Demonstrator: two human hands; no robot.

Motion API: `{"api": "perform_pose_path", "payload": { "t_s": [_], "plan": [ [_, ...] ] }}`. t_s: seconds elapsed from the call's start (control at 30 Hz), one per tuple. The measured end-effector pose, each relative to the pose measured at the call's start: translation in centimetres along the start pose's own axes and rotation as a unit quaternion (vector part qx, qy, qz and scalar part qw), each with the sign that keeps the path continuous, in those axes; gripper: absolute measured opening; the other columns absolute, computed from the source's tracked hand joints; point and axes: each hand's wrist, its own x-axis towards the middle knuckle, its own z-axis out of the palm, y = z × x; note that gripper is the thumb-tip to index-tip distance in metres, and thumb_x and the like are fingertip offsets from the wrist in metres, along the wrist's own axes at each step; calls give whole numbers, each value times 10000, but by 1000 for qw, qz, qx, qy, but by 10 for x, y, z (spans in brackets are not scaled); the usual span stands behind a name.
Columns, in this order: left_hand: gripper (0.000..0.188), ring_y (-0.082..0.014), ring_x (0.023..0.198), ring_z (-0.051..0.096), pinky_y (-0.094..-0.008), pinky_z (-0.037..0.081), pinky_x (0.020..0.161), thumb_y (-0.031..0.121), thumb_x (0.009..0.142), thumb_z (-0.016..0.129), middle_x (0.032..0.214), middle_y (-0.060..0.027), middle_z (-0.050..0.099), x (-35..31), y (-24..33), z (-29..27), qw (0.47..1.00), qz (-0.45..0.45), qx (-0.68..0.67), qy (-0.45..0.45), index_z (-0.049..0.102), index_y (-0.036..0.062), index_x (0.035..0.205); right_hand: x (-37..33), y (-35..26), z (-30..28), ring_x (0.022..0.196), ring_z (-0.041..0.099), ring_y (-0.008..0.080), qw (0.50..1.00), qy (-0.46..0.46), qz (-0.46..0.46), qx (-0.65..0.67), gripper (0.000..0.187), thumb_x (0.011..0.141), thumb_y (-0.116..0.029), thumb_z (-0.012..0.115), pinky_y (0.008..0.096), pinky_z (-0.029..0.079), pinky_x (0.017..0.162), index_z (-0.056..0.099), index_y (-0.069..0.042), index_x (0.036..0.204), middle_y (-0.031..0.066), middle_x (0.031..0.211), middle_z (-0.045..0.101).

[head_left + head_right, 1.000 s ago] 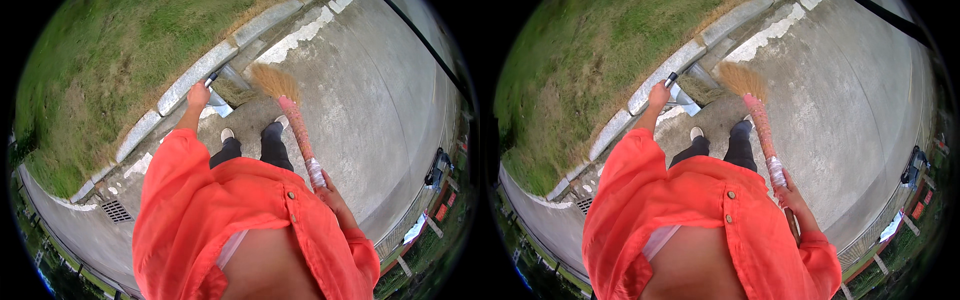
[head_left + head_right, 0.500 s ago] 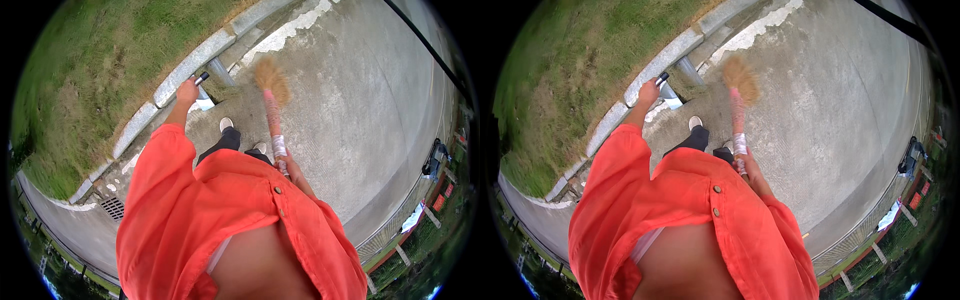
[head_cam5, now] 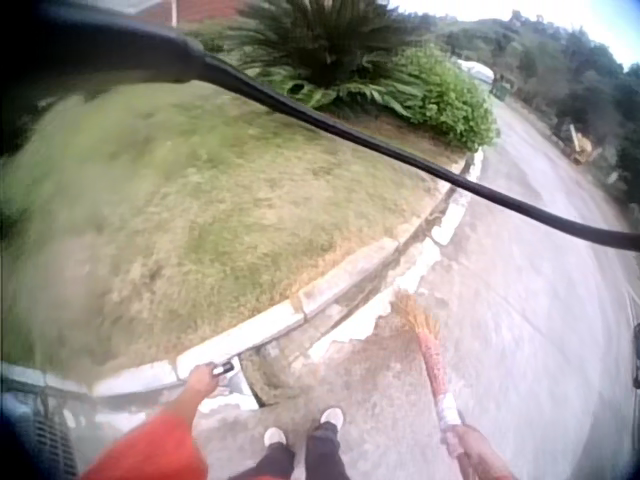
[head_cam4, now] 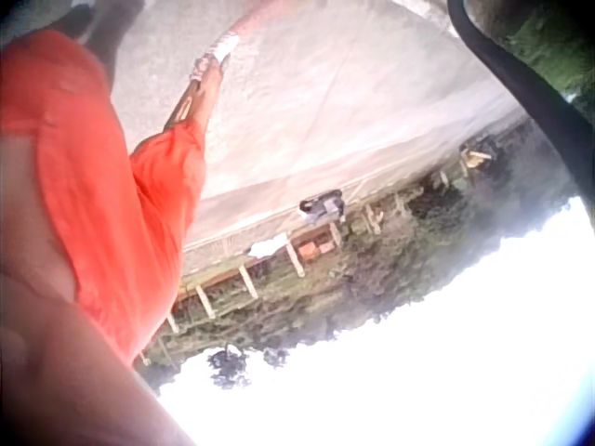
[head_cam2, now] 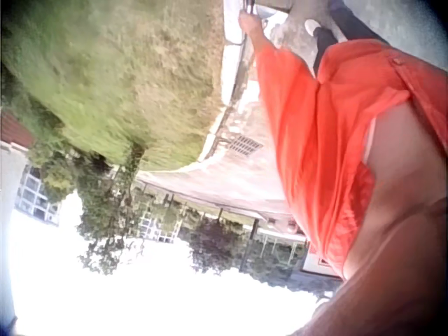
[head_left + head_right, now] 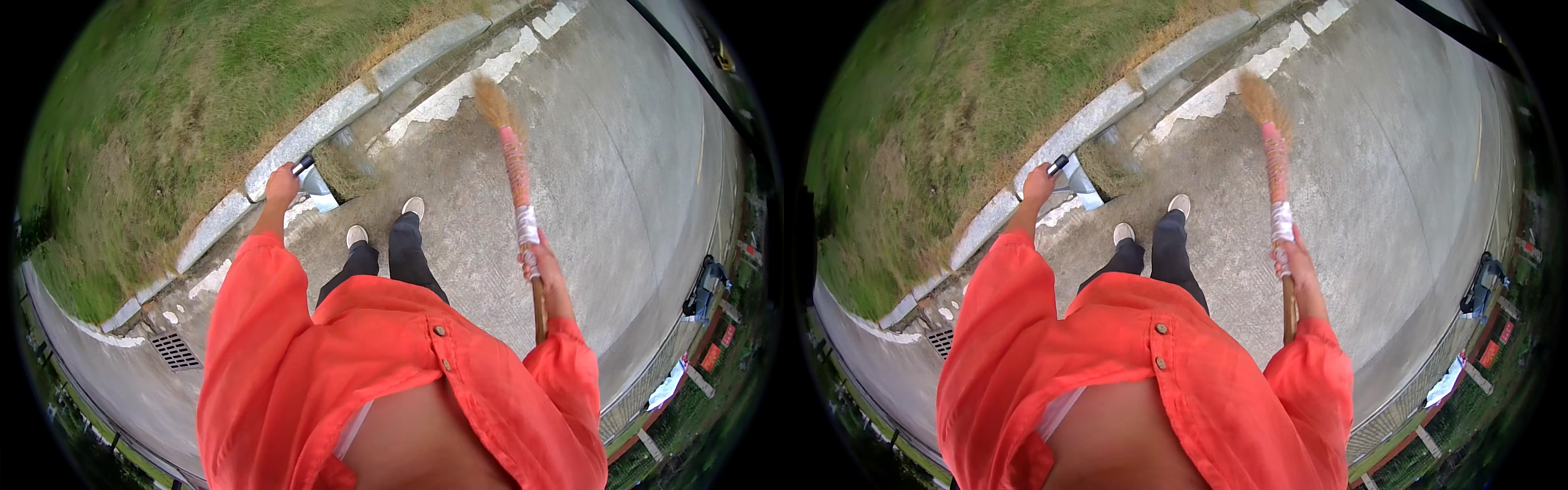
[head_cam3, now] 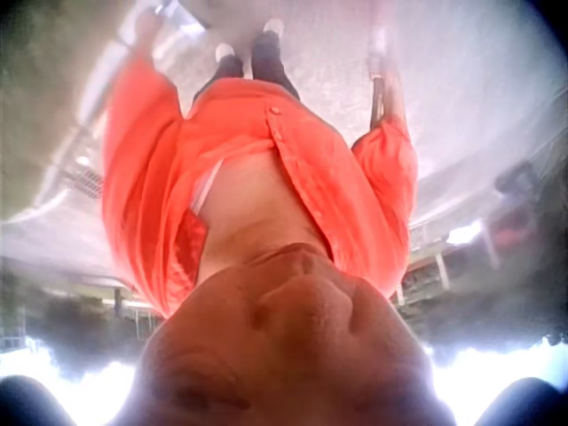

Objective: The person sweeps debris from a stone-paved walkway and a concrete road into a metal dustpan using a broom, then walks to a green trash bin and empties the collected material.

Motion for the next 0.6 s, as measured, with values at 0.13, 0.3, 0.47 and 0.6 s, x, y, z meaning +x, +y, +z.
{"api": "perform_pose_path", "payload": {
  "t_s": [0.13,0.3,0.47,0.6],
  "plan": [
    [233,-319,854,578,-413,462,736,133,741,501,890,-147,610,0,8,5,1000,-20,2,17,596,147,954,150,-67,-48,434,460,106,994,-2,-50,-96,599,800,-179,455,208,383,344,181,-187,1332,83,723,528],
    [239,-324,833,578,-417,463,729,119,737,509,866,-151,610,2,15,-4,998,-49,37,22,583,140,963,195,-52,15,555,491,125,942,-21,-97,-321,661,782,-110,484,257,426,414,152,-153,1351,59,783,511],
    [252,-316,837,576,-401,467,728,116,734,519,882,-149,606,0,9,0,998,-64,28,1,570,144,979,54,36,60,617,564,172,895,-205,34,-394,702,760,-173,498,302,474,501,123,-136,1351,116,738,548],
    [273,-286,870,578,-385,466,754,132,748,507,937,-127,603,-9,22,-17,996,-69,55,-31,566,159,1013,-5,32,31,726,557,142,902,-248,6,-353,653,772,-154,484,259,440,630,179,-124,1349,107,852,569]
  ]
}}
